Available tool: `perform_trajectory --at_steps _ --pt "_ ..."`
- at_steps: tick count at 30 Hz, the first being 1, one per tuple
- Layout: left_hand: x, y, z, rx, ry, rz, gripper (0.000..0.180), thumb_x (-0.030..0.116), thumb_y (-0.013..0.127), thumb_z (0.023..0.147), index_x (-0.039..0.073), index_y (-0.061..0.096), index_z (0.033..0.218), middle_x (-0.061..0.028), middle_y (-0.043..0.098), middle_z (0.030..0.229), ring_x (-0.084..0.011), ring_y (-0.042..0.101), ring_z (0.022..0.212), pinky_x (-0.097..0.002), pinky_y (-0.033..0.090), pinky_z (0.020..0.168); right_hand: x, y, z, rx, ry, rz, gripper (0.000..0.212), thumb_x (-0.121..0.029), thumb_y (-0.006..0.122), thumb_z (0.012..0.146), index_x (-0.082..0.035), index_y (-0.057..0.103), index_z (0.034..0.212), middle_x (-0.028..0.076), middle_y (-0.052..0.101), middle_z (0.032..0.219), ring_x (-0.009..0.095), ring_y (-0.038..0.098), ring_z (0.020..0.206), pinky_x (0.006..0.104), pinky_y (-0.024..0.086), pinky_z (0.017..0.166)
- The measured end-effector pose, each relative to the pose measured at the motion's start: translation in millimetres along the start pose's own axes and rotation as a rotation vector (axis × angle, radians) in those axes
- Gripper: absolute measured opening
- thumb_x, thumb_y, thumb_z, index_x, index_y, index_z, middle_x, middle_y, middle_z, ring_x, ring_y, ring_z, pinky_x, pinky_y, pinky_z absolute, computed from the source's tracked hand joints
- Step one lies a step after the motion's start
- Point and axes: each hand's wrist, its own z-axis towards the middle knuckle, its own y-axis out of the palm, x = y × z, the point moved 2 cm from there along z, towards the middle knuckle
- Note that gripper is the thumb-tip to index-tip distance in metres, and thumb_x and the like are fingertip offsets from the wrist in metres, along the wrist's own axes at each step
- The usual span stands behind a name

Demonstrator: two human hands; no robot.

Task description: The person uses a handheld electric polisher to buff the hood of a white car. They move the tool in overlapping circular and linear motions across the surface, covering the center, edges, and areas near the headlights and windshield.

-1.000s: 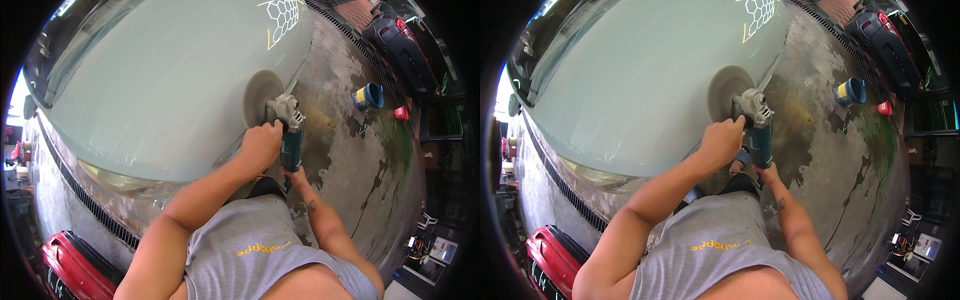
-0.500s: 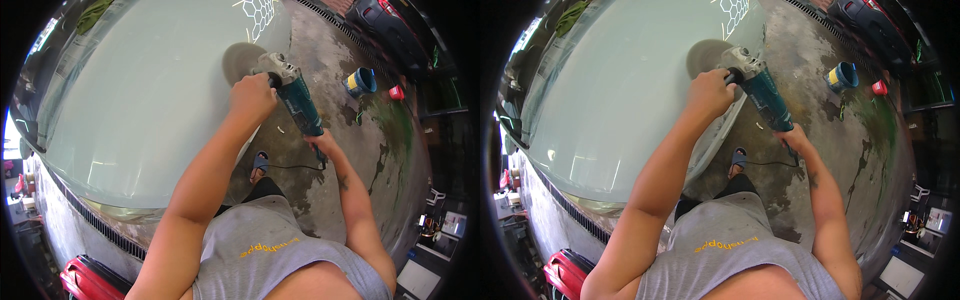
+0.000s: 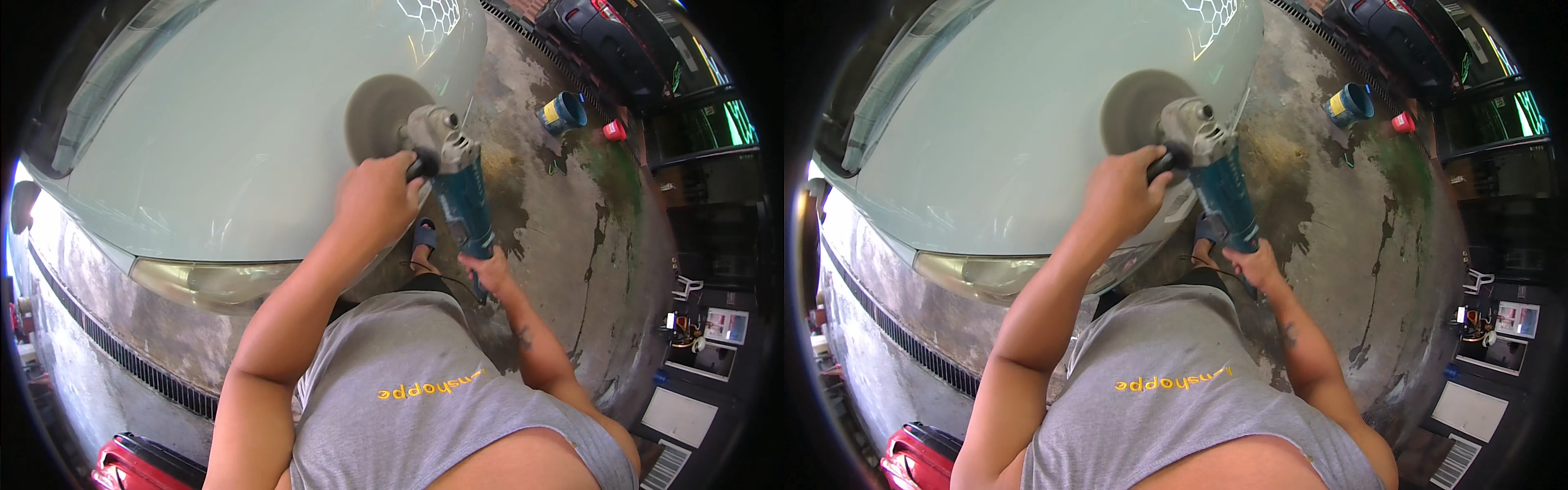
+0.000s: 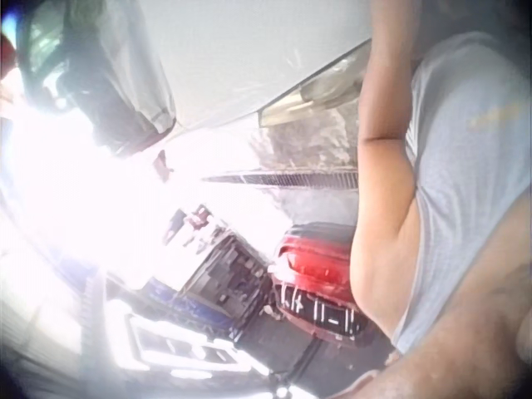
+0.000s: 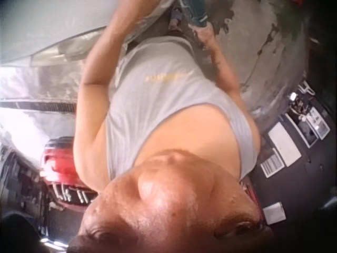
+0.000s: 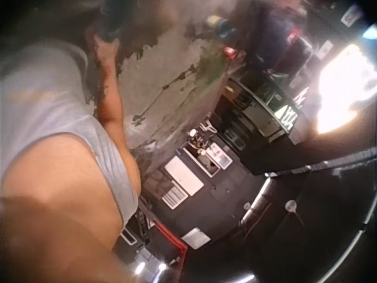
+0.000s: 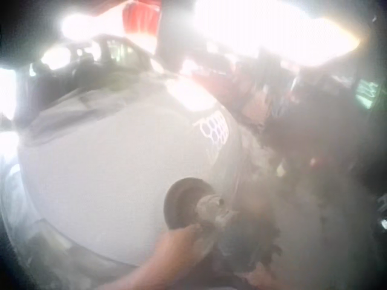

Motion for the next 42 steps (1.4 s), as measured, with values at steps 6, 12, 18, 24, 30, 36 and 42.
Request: perform_trajectory --at_steps 6,12,18,24,30,36,42 --pt "-23.1 -36.2 -104.2 0.022 -0.025 -0.037 0.042 0.02 0.079 0.096 0.002 0.072 0.134 -0.0239 0.078 0.108 -0.0438 0.075 0.096 -0.0486 0.06 0.085 2.0 34.5 -73.0 0.033 -0.067 -0.256 0.027 -0.023 0.092 0.085 -0.002 0.079 0.096 0.009 0.078 0.084 0.02 0.074 0.076 0.0378 0.058 0.077" --pt "-11.1 -25.7 -70.9 0.0 -0.094 -0.055 0.043 0.024 0.079 0.096 0.003 0.072 0.134 -0.023 0.078 0.109 -0.0438 0.075 0.094 -0.0509 0.059 0.081 -37.7 -0.1 -61.2 0.136 -0.341 -0.235 0.052 -0.019 0.091 0.086 -0.004 0.069 0.131 0.013 0.08 0.107 0.026 0.076 0.1 0.0399 0.057 0.093" --pt "10.3 11.5 82.9 0.071 -0.009 -0.051 0.037 0.028 0.08 0.094 0.007 0.078 0.124 -0.022 0.079 0.099 -0.0433 0.075 0.093 -0.0531 0.059 0.082 -79.5 -87.4 40.5 0.238 -0.378 -0.286 0.052 -0.014 0.088 0.089 -0.006 0.062 0.134 0.008 0.075 0.097 0.022 0.074 0.08 0.0377 0.058 0.075" --pt "27.2 35.5 264.7 0.154 0.019 0.035 0.038 0.035 0.086 0.086 0.011 0.083 0.116 -0.0171 0.081 0.102 -0.0374 0.078 0.099 -0.0485 0.062 0.087 -158.9 -155.8 150.0 0.161 -0.291 -0.195 0.037 -0.014 0.087 0.091 -0.007 0.063 0.118 0.004 0.07 0.082 0.013 0.065 0.059 0.0303 0.052 0.053" --pt "45.0 33.4 319.7 0.076 -0.071 0.042 0.037 0.035 0.087 0.085 0.012 0.085 0.114 -0.0166 0.082 0.107 -0.0358 0.078 0.104 -0.0465 0.061 0.09 -196.5 -191.7 177.1 0.115 -0.146 -0.202 0.032 -0.014 0.087 0.092 -0.006 0.062 0.111 0.003 0.067 0.078 0.013 0.064 0.06 0.0303 0.051 0.052" --pt "47.5 22.5 260.2 -0.011 -0.115 0.061 0.035 0.034 0.086 0.086 0.011 0.085 0.113 -0.0159 0.082 0.104 -0.0346 0.078 0.1 -0.0459 0.061 0.087 -176.3 -161.5 122.4 0.07 -0.054 -0.186 0.028 -0.009 0.084 0.092 -0.005 0.062 0.108 0.004 0.067 0.078 0.014 0.064 0.061 0.0308 0.052 0.055" --pt "38.3 3.7 205.9 -0.041 -0.102 0.051 0.034 0.033 0.085 0.087 0.011 0.084 0.113 -0.0137 0.082 0.096 -0.0337 0.078 0.092 -0.0453 0.06 0.081 -151.4 -118.2 77.6 0.088 -0.015 -0.13 0.026 -0.008 0.082 0.09 -0.005 0.064 0.109 0.004 0.068 0.079 0.013 0.065 0.062 0.0308 0.053 0.055"
